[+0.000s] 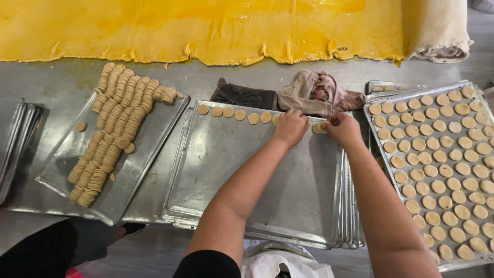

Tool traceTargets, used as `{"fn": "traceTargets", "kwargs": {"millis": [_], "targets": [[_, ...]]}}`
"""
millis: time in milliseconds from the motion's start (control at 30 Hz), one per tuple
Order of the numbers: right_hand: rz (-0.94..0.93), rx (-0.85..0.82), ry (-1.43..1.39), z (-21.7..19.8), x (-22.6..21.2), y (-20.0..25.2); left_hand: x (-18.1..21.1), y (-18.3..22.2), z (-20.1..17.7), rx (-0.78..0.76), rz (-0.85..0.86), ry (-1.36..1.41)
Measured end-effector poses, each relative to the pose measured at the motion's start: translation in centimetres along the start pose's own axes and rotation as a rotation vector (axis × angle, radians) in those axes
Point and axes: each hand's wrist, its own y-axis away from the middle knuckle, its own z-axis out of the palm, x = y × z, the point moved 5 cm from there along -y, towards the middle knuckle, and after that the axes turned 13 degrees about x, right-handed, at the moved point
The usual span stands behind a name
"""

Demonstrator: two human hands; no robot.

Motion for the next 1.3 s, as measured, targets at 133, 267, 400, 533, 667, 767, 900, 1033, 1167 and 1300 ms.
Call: {"fn": "traceTargets", "kwargs": {"millis": [133, 267, 400, 533, 667, 767, 900, 1033, 1167, 1300], "targets": [[0.222, -0.154, -0.375, 0.0, 1.5, -0.2, 1.6, -0.3, -0.7, 0.048, 0.036, 0.076], [0.238, -0.200, -0.478, -0.2, 1.6, 0.0, 3.0, -0.2, -0.1, -0.005, 0.054, 0.139], [0.240, -0.173, -0.503, -1.4, 1.3, 0.4, 3.1, -0.1, 0.3, -0.059, 0.039, 0.030], [0.401, -0.238, -0.803, -2.3, 1.9, 1.2, 3.4, -0.1, 0.4, 0.005, 0.025, 0.086], [0.407, -0.298, -1.049, -2.4, 2.2, 1.6, 2.8, -0.4, 2.1, 0.032, -0.338, 0.847], [0.369, -0.294, -1.055, -1.8, 2.5, 1.9, 2.5, -0.2, 4.1, -0.022, -0.409, 1.023], [0.396, -0.277, -0.998, -1.2, 1.9, 1.7, 0.6, 0.0, 6.0, 0.042, -0.421, 0.824], [0.451, -0.288, -0.925, -1.2, 0.3, 2.1, -1.6, 0.9, 7.9, 0.106, -0.588, 0.935], [0.395, -0.277, -0.588, -2.2, -1.4, 2.7, -3.9, 1.1, 8.2, 0.091, -0.851, 1.264], [0.300, -0.282, -0.218, -3.6, -2.0, 3.9, -5.7, 2.7, 5.0, 0.074, -0.937, 1.316]]}}
